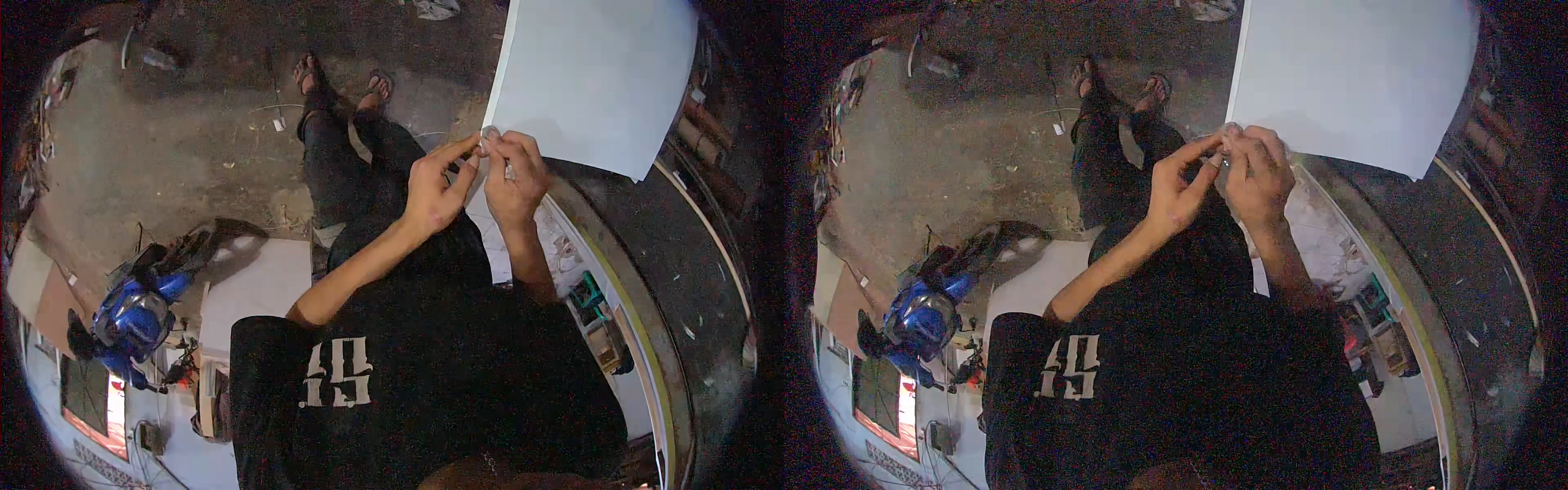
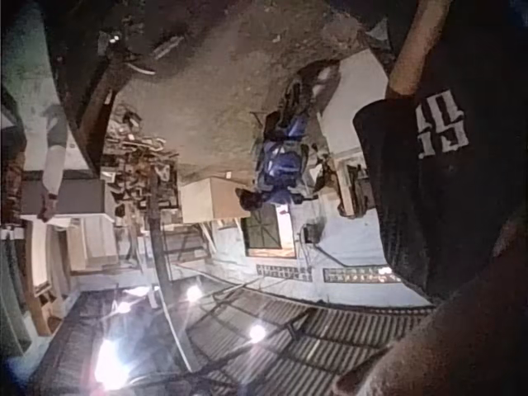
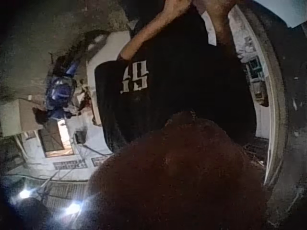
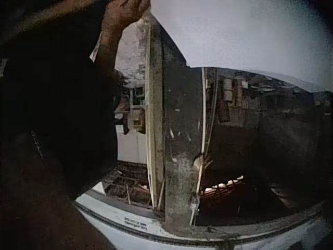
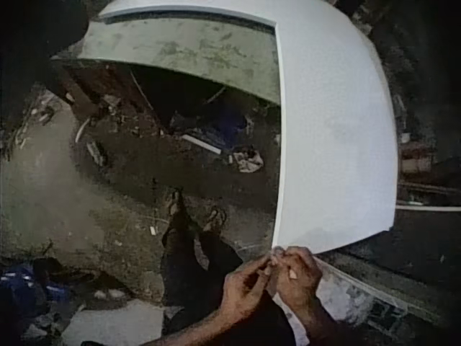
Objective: The person applies a white sheet of laminate or veneer to a wooden board, pressing it down by hand and using a small block to smooth the edges.
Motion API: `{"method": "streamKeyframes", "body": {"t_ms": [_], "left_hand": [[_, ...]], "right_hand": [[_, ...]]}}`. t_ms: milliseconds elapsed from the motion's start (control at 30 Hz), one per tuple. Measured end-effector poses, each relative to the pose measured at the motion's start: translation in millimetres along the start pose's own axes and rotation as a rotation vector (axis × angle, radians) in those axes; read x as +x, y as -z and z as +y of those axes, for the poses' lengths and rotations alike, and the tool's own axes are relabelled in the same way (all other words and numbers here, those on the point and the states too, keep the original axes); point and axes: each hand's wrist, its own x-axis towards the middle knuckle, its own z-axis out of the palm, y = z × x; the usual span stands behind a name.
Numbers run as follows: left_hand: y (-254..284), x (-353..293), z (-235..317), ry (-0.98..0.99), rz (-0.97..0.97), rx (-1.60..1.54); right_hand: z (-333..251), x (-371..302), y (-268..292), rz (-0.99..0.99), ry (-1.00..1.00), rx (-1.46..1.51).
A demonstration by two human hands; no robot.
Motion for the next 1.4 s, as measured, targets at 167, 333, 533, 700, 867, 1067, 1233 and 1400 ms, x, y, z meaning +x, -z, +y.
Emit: {"method": "streamKeyframes", "body": {"t_ms": [167,333,533,700,867,1067,1233,1400], "left_hand": [[3,3,11,0.060,-0.027,0.018],[2,2,0,-0.008,-0.008,0.047],[5,1,2,-0.022,-0.028,0.034],[5,1,5,0.015,-0.038,0.040],[6,1,0,-0.078,-0.029,0.067],[12,2,4,0.032,-0.101,0.046],[16,5,8,0.032,-0.149,0.061],[19,8,9,-0.005,-0.172,0.074]], "right_hand": [[3,20,-6,0.002,-0.055,-0.019],[-1,-2,-5,-0.013,-0.043,-0.006],[2,14,-10,0.000,-0.033,-0.053],[-1,-7,-1,-0.003,0.047,-0.095],[-4,-14,-9,0.123,0.028,-0.166],[-8,0,-17,0.182,0.032,-0.194],[-6,35,-28,0.263,0.010,-0.213],[-7,42,-30,0.238,0.014,-0.208]]}}
